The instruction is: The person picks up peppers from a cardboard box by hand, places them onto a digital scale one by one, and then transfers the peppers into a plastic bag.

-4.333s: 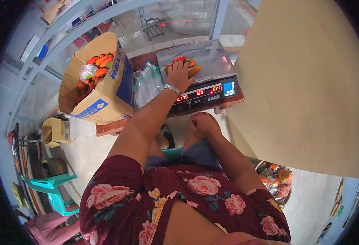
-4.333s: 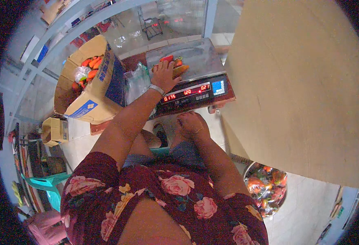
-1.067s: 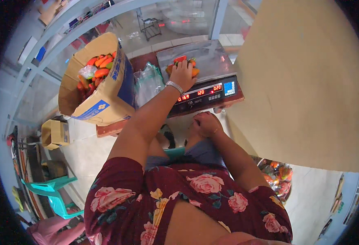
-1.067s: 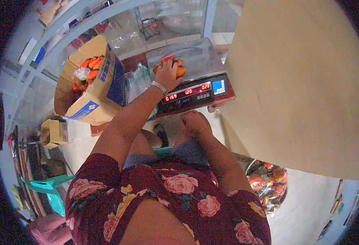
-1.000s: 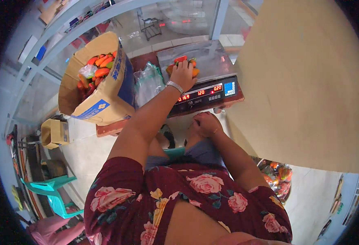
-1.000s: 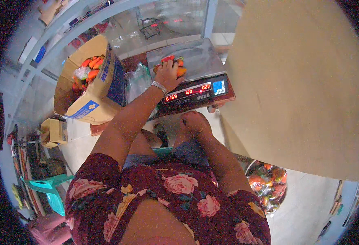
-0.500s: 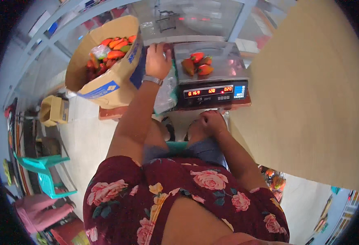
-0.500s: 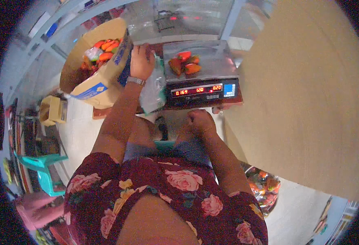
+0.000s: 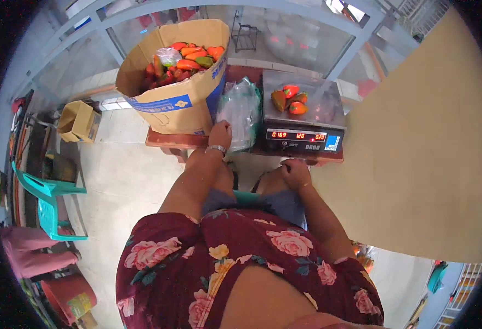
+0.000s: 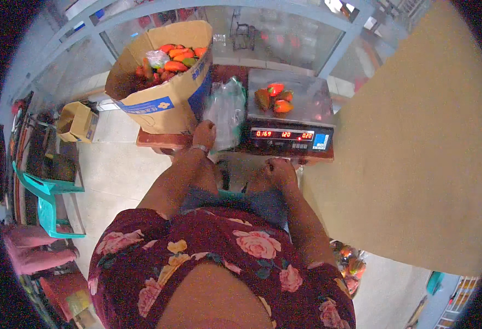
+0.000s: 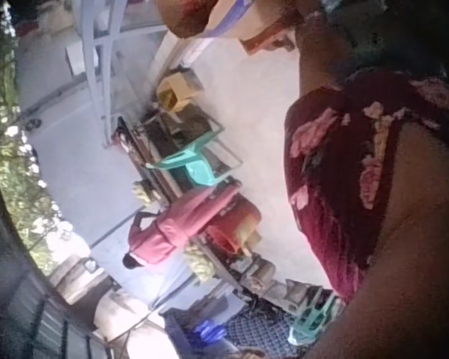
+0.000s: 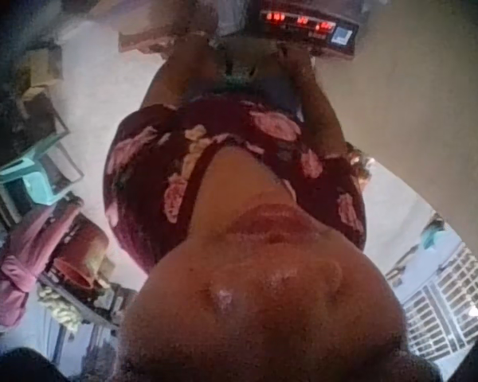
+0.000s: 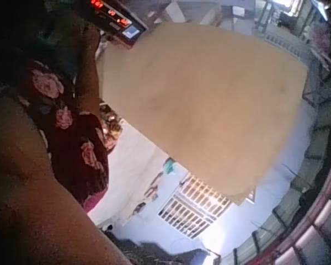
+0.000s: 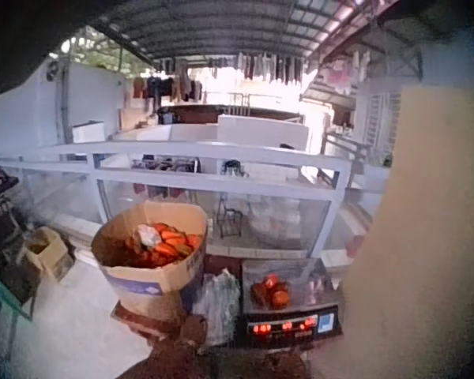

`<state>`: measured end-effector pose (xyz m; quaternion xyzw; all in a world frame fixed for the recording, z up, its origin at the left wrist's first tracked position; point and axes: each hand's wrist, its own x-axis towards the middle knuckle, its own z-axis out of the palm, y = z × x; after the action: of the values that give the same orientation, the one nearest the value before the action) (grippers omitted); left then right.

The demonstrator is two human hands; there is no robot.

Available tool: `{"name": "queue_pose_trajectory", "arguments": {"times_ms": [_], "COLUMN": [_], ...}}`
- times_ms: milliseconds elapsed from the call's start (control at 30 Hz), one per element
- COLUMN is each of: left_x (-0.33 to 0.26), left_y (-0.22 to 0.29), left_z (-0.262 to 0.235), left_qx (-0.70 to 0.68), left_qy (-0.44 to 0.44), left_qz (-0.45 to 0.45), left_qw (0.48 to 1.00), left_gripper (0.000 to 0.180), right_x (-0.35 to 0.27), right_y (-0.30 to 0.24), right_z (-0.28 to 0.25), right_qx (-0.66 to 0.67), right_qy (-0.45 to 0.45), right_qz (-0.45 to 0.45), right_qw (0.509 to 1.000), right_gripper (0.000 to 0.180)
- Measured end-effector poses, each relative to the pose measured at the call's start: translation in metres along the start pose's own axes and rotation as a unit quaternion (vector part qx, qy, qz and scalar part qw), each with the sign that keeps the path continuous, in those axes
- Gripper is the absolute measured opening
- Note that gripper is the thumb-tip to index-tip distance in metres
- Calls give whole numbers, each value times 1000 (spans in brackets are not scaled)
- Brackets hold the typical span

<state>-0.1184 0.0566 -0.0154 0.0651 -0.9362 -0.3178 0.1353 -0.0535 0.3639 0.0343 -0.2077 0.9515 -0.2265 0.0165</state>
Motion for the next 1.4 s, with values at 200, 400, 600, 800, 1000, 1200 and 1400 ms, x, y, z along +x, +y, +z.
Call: {"name": "queue_pose_trajectory", "arguments": {"times_ms": [200, 400, 600, 800, 1000, 1200, 1400], "left_x": [3, -9, 17, 47, 56, -6, -64], "left_y": [20, 18, 48, 87, 105, 150, 110], "left_z": [-10, 15, -28, -126, -180, -269, -324], "left_qx": [-145, 99, -110, -196, -358, -609, -614], "left_qy": [69, -142, 159, 150, 81, -65, -80], "left_qz": [-75, 52, 74, 95, 153, 73, 71], "left_qw": [984, 984, 978, 964, 918, 787, 782], "left_gripper": [17, 38, 33, 35, 41, 60, 63], "right_x": [-3, -4, -14, -11, 19, 78, 95], "right_y": [-4, 13, 4, -16, -16, -111, -205], "right_z": [-2, 19, 5, 3, 1, -21, -58], "right_qx": [9, -52, -37, -55, 183, 692, 875], "right_qy": [0, 49, 54, 19, -84, -181, -268], "right_qz": [27, -18, -4, 54, 106, 171, -33], "right_qw": [1000, 997, 998, 997, 974, 677, 402], "right_gripper": [20, 21, 21, 27, 41, 71, 74]}}
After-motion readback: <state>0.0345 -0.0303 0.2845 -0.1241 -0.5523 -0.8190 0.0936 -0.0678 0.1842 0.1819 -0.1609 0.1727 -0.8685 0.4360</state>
